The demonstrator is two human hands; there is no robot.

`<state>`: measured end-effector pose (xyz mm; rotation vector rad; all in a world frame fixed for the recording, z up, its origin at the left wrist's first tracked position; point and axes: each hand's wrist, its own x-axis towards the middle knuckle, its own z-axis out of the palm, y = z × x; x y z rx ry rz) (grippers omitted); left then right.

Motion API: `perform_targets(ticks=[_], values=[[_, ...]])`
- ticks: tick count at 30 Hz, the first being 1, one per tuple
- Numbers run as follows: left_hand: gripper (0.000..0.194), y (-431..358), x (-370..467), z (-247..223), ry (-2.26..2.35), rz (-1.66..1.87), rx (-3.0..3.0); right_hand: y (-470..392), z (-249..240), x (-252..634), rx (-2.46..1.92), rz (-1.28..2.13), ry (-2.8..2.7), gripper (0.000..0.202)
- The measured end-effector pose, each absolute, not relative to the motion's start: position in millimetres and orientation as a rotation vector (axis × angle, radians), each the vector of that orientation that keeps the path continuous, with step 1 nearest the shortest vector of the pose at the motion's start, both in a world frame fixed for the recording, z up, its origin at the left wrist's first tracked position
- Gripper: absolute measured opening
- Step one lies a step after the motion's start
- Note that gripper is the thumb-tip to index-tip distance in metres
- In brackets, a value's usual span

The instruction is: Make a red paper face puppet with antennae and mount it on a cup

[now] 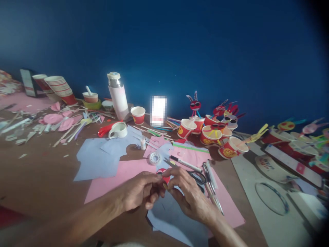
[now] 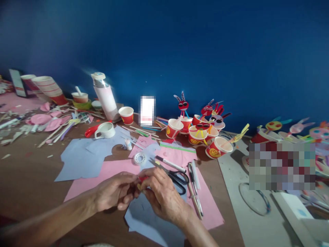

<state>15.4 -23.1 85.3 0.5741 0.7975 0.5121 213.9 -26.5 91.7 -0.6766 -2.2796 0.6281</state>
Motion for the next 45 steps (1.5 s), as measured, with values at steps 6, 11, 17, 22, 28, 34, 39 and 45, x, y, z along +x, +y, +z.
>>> perform_targets(ticks=[6, 11, 17, 22, 28, 34, 39, 45], values=[[0.03, -24, 16, 87, 0.836, 0.524, 0.543, -27, 99, 213, -0.723, 0.554, -2.337, 0.014], [0.03, -23, 19, 92, 0.885, 0.53, 0.567, -26, 97, 213, -0.745, 0.52, -2.347, 0.012], [0.028, -21, 21, 92, 0.95, 0.567, 0.628, -23, 95, 217, -0.746, 0.509, -2.355, 0.012], [0.025, -17, 22, 90, 0.999, 0.63, 0.674, -16, 94, 227, -0.791, 0.491, -2.358, 0.015], [0.023, -11, 24, 83, 1.019, 0.682, 0.73, -13, 87, 223, -0.974, 0.604, -2.186, 0.004], [0.019, -13, 26, 75, 1.028, 0.683, 0.75, -16, 74, 210, -1.051, 0.638, -2.177, 0.009], [0.018, -16, 25, 74, 1.032, 0.682, 0.763, -17, 70, 208, -1.073, 0.666, -2.179, 0.009], [0.017, -17, 22, 68, 1.023, 0.69, 0.746, -18, 71, 205, -1.102, 0.737, -2.184, 0.011]])
